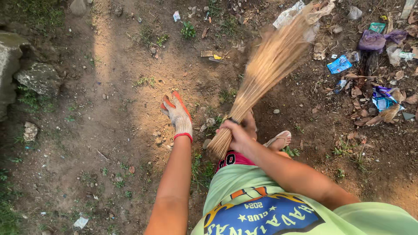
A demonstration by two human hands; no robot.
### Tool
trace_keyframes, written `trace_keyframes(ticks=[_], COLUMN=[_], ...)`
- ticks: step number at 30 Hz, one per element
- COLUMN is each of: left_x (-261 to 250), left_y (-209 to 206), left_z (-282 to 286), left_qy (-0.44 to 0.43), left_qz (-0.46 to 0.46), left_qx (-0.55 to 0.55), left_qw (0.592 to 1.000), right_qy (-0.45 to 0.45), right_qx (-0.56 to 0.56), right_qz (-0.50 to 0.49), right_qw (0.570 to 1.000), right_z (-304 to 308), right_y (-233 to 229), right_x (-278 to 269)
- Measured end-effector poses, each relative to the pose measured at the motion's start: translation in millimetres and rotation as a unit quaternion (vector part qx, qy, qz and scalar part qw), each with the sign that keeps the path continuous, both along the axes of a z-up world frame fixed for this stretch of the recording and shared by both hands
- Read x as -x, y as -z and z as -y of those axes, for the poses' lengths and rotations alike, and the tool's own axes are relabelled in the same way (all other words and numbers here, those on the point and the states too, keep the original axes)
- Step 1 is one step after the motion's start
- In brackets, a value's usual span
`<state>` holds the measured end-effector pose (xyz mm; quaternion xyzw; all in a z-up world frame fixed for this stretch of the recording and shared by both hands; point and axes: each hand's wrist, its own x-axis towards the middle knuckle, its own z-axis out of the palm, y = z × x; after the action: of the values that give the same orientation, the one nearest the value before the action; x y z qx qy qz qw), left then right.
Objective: The person pulls weeds from the ground by hand and sweeps dirt and trash using a broom.
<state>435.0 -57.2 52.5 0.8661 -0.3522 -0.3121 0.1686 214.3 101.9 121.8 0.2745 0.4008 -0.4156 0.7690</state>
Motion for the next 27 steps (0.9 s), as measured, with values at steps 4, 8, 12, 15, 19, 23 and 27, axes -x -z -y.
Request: trace_keyframes(ticks=[4,8,12,15,19,23,27], left_x=[15.1,19.6,20.2,28.3,50.6,72.9,104.5], left_y=[2.2,25.5,38.7,31.6,25.8,20.3,21.9], left_z=[28.6,39.3,51.4,58.6,61.3,61.2,65.4], left_qy=[-0.022,-0.041,0.047,0.065,0.052,0.055,0.049], left_qz=[0.010,-0.101,0.024,0.013,0.007,0.027,-0.002], left_qx=[-0.060,0.037,-0.050,-0.107,-0.102,-0.109,-0.040], left_qw=[0.998,0.993,0.997,0.992,0.993,0.992,0.998], right_qy=[-0.081,-0.173,-0.078,0.041,0.019,0.092,0.034], right_qx=[0.028,0.099,0.121,0.008,-0.026,0.089,0.075], right_qz=[0.095,0.083,-0.104,-0.117,-0.192,-0.122,-0.002], right_qw=[0.992,0.976,0.984,0.992,0.981,0.984,0.997], right_z=[22.7,74.0,61.3,63.3,63.4,66.2,66.5], right_y=[3.1,36.2,46.9,51.8,57.1,55.3,32.9], right_x=[-26.2,16.8,132.0,228.9,240.1,140.2,104.4])
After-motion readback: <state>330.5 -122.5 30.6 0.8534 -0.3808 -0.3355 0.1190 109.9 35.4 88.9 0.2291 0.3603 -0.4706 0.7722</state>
